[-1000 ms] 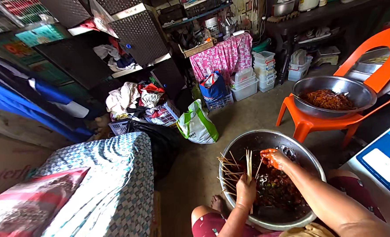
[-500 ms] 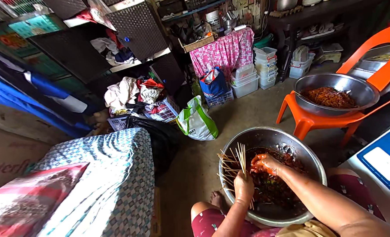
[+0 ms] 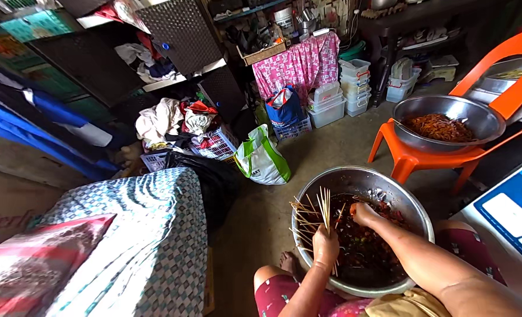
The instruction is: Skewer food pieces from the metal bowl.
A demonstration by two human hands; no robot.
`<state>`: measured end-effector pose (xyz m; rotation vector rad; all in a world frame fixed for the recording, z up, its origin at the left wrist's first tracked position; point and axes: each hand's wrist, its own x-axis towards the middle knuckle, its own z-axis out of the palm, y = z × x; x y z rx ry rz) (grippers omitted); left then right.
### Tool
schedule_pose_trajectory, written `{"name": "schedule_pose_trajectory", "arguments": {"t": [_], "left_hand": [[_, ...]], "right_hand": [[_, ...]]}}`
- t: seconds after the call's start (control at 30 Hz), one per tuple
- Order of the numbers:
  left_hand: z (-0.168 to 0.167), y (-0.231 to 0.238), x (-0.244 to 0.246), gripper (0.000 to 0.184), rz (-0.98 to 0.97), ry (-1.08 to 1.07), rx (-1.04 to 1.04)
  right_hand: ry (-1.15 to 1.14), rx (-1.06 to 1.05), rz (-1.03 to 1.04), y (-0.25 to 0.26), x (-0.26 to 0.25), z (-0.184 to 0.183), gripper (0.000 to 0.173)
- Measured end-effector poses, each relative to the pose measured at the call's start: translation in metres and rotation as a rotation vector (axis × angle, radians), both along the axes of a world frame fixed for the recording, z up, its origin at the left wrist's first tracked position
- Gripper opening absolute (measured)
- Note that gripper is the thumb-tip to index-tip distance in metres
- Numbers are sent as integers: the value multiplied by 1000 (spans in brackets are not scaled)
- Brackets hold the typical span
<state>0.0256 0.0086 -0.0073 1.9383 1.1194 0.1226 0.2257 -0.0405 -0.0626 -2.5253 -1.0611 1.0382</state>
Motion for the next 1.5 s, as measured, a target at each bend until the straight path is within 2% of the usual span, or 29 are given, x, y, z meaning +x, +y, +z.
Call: {"name": "schedule_pose_trajectory", "arguments": {"t": [0.17,0.33,0.47,0.57,0.87,1.17,1.27,1.5], "left_hand": [[1,-1,-2,22,-9,-45,11],[0,-2,-4,21,-25,-115,21],[-4,-2,-3,21,-77,-120,56],[-4,-2,-2,21,-99,-103,60],[0,-3,-1,22,-72,-97,59],[1,-8,-2,22,-90,-105,105],[1,-8,-3,22,-91,-120,114],[0,-6,-4,21,-105,-134,123]], "right_hand": [[173,322,-231,-6,12,7,27],[712,659,-698,-4,11,23,26],[966,842,-875,-2,19,7,22],[1007,880,-924,0,23,0,20],[1058,859,-948,1,8,18,13],[1167,830,-951,2,5,15,16],[1145,891,-1004,0,9,22,14],[1074,857,-909,-4,14,25,16]]}}
